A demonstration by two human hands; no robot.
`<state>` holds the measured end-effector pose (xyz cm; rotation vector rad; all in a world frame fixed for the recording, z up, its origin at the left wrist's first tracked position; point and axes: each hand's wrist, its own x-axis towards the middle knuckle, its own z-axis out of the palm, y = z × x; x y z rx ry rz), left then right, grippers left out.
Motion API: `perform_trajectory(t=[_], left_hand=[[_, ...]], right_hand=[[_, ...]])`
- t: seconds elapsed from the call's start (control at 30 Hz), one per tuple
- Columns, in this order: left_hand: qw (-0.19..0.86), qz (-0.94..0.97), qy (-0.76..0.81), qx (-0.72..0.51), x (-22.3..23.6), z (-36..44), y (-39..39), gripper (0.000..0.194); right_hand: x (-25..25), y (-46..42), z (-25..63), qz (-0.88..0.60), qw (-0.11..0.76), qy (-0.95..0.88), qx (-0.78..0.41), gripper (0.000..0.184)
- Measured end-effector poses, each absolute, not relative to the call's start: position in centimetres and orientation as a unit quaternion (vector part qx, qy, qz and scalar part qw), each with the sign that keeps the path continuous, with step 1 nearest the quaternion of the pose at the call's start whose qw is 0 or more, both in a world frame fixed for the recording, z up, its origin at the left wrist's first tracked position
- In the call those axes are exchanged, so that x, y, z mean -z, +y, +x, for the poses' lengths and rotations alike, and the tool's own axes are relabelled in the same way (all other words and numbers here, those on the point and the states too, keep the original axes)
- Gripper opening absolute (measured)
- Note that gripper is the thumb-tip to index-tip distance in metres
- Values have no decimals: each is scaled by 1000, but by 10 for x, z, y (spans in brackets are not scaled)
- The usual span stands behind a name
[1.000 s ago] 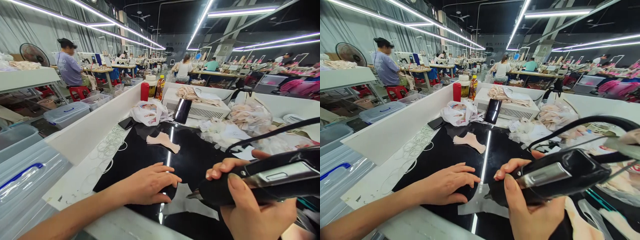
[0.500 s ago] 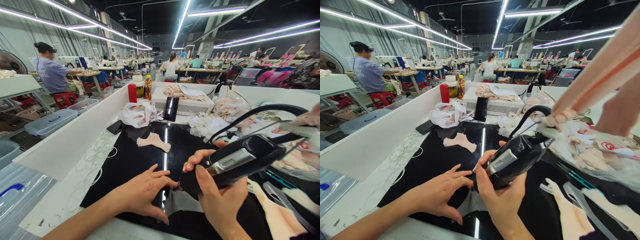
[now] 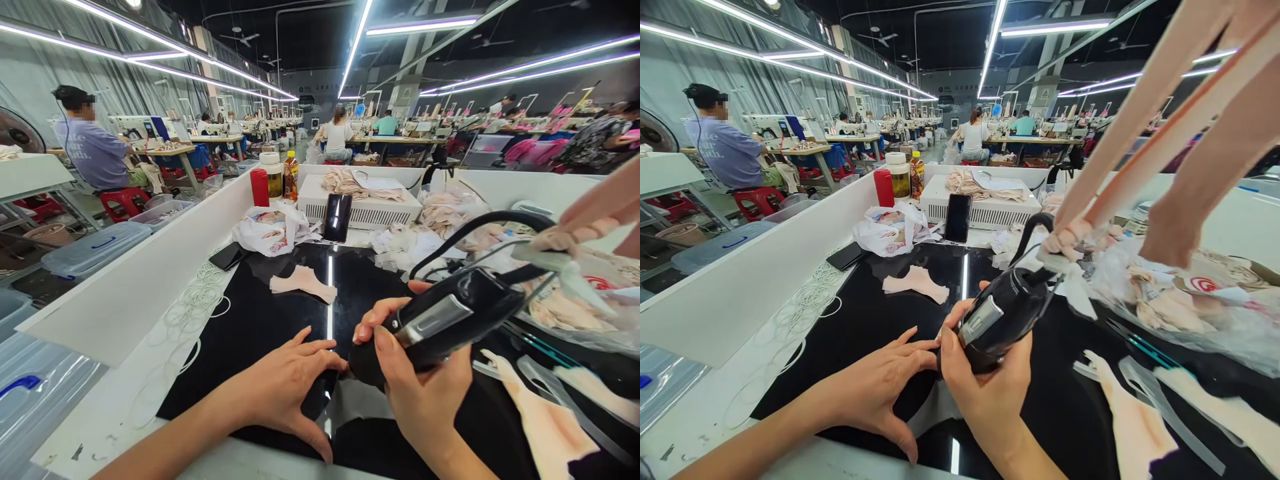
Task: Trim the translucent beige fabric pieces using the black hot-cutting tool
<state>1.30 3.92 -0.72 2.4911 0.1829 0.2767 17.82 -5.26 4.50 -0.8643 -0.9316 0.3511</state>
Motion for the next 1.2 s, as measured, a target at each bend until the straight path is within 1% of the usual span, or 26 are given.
perform_trajectory(t=[0.27, 0.4, 0.57, 0.87, 1.1, 1.2], left_hand=[[315, 941, 60, -106, 10, 13, 40, 94], [317, 940, 58, -108, 10, 15, 38, 94], [324, 937, 63, -116, 11, 15, 38, 96], [321, 939, 64, -102, 7, 16, 37, 95], [313, 943, 60, -95, 8, 15, 38, 93], [312, 944, 58, -92, 8, 16, 38, 96]], right_hand=[[-38, -61, 176, -380, 777, -459, -204, 50], [-37, -63, 175, -397, 772, -456, -196, 48], [-40, -69, 170, -382, 777, -449, -222, 48], [-38, -74, 163, -384, 775, -448, -229, 43], [-43, -79, 156, -370, 767, -458, -256, 45], [-42, -80, 152, -363, 766, -464, -258, 44]])
